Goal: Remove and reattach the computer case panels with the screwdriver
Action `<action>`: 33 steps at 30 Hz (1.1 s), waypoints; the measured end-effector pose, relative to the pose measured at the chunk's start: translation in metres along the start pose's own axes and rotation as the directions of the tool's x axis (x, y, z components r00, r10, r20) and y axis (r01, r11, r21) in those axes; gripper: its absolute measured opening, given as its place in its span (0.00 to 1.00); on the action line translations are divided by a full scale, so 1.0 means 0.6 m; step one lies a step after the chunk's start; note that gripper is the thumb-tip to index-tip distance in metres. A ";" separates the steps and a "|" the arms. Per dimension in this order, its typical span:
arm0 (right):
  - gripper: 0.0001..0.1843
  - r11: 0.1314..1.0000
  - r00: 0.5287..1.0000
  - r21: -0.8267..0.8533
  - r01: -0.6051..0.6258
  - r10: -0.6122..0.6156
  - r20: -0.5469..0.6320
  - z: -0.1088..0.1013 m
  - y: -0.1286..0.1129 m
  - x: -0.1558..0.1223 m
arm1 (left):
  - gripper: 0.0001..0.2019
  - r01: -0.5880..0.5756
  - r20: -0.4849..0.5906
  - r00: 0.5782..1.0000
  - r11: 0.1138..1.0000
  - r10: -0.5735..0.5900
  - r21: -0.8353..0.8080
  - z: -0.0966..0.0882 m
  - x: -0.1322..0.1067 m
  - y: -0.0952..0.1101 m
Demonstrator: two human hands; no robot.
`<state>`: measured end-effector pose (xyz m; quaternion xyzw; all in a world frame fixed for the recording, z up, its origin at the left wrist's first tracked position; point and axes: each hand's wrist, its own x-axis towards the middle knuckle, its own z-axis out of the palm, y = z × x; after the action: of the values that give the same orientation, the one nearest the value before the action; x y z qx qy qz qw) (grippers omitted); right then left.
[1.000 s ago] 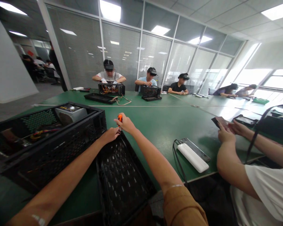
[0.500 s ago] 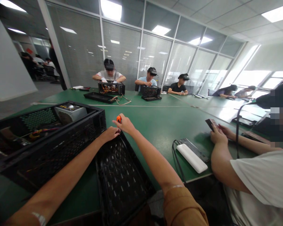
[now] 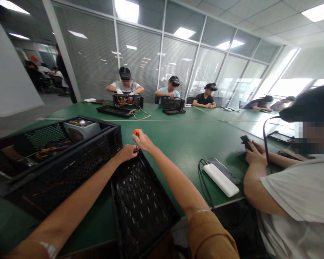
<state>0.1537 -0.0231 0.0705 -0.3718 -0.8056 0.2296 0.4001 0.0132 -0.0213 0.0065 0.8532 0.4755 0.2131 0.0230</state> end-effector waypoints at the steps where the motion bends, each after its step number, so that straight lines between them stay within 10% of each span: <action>1: 0.10 1.000 1.000 -0.023 -0.010 0.010 -0.011 0.000 0.001 0.002 | 0.07 0.000 0.001 1.000 1.000 0.000 -0.007 0.000 0.000 0.000; 25: 0.16 0.993 0.987 0.014 -0.120 0.120 -0.103 0.011 0.017 0.015 | 0.08 0.012 0.020 1.000 1.000 -0.012 -0.018 -0.001 -0.001 -0.002; 33: 0.10 0.994 0.997 0.098 -0.052 0.046 0.067 0.000 0.005 0.011 | 0.08 0.016 0.030 0.999 1.000 -0.016 -0.019 -0.001 0.000 -0.004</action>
<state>0.1523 -0.0160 0.0714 -0.3635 -0.7962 0.2912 0.3861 0.0111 -0.0198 0.0064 0.8522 0.4799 0.2047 0.0398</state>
